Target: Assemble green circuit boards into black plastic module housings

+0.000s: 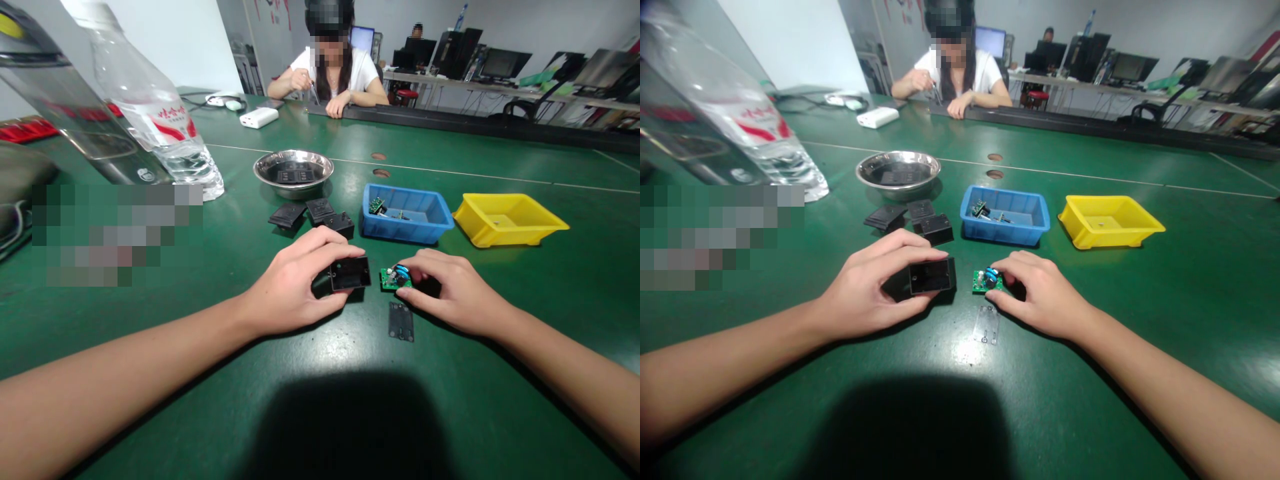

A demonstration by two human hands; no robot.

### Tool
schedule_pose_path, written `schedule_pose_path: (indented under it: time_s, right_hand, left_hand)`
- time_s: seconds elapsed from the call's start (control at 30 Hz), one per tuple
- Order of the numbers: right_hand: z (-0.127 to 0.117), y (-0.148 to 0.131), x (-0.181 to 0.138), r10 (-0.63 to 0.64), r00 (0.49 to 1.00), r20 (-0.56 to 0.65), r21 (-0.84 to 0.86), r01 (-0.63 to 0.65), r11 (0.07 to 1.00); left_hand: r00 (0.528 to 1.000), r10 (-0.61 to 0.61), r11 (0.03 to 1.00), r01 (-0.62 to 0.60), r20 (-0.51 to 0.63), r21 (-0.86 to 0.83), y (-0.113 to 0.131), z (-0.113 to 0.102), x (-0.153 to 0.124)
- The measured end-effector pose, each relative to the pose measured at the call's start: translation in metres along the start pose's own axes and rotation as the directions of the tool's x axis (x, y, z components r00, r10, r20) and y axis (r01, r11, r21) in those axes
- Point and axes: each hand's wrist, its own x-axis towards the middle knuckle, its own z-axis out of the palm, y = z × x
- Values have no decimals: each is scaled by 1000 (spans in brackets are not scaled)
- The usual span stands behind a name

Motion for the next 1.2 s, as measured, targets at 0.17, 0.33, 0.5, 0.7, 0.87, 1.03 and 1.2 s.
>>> schedule_pose_path:
  time_s: [0.17, 0.33, 0.5, 0.7, 0.87, 1.03, 1.2]
  right_hand:
    - [0, 0, 0, -9, 1000, -8, 3, 9, 1000]
    - [0, 0, 0, -7, 1000, -7, 3, 7, 1000]
    - [0, 0, 0, -11, 1000, -7, -4, 11, 1000]
    - [0, 0, 0, -11, 1000, -10, -7, 11, 1000]
    - [0, 0, 0, 0, 1000, -2, -5, 0, 1000]
    - [0, -1, 0, -5, 1000, -3, -7, 5, 1000]
    - [-1, -2, 0, 0, 1000, -1, -8, 0, 1000]
  left_hand:
    - [1000, -11, 1000, 11, 11, 17, -1, -1, 0]
    - [999, -26, 1000, 26, 28, -7, 1, -1, 1]
    - [993, -121, 992, 121, -14, -25, 1, 2, -2]
    - [1000, -4, 1000, 4, -10, -15, 0, 1, 0]
    - [1000, 24, 998, -24, -1, -51, 0, -1, 3]
    - [1000, -6, 999, 5, -20, -47, 0, 0, 3]
    - [1000, -26, 1000, 26, 8, -5, 1, -1, 3]
